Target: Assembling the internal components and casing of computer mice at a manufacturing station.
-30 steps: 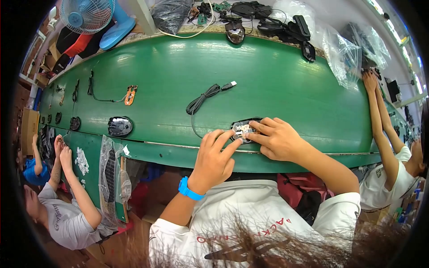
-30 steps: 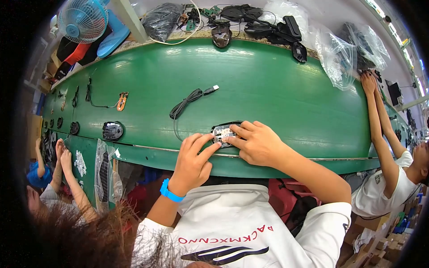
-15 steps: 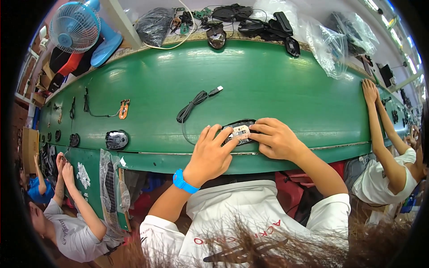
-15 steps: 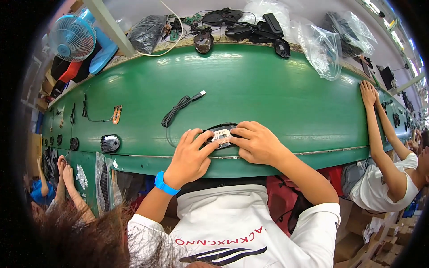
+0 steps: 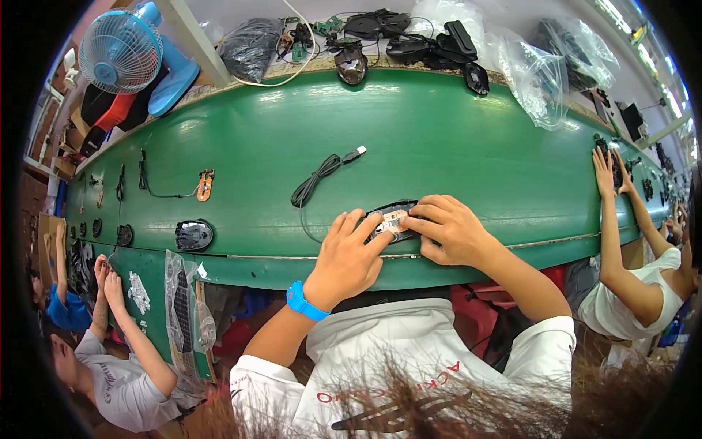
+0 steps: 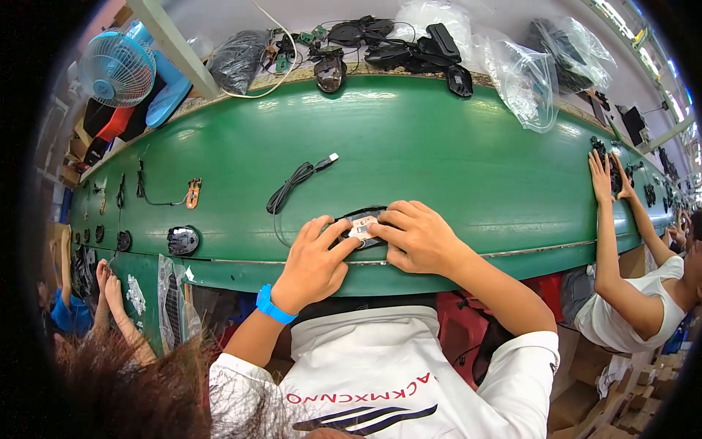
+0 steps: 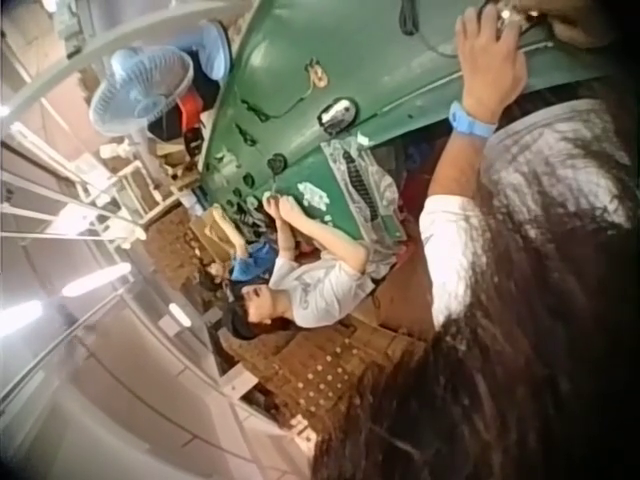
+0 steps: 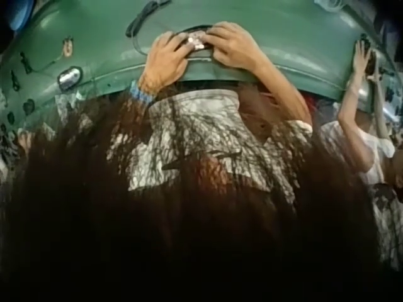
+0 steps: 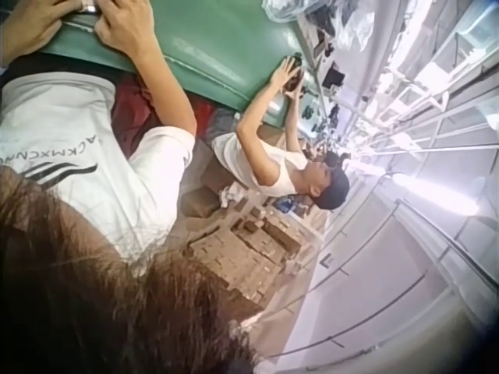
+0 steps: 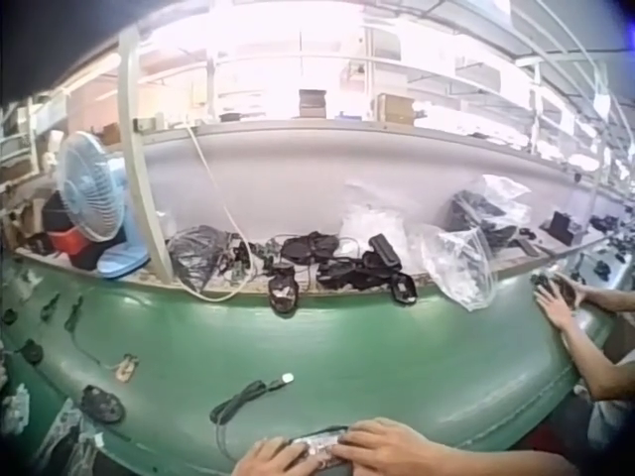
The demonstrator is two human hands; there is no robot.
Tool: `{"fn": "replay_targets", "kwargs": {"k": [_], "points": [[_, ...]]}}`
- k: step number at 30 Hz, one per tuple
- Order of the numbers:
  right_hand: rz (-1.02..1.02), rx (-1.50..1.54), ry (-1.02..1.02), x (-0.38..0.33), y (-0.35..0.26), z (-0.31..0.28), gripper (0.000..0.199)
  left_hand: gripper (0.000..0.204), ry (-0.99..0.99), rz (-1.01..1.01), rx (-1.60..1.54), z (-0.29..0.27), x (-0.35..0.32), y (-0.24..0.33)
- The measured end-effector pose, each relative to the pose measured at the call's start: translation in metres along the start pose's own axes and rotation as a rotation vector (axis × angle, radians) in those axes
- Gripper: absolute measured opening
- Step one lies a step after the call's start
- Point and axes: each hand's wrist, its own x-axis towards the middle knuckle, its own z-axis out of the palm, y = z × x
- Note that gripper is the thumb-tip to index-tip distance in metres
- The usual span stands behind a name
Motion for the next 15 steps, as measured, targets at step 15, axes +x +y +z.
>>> {"fn": "replay_targets", "kwargs": {"k": [15], "points": [[0.031, 0.112, 0.054, -0.004, -0.01, 0.01, 0.033, 0.028, 0.102, 0.04, 0.059, 0.011, 0.009, -0.008]]}}
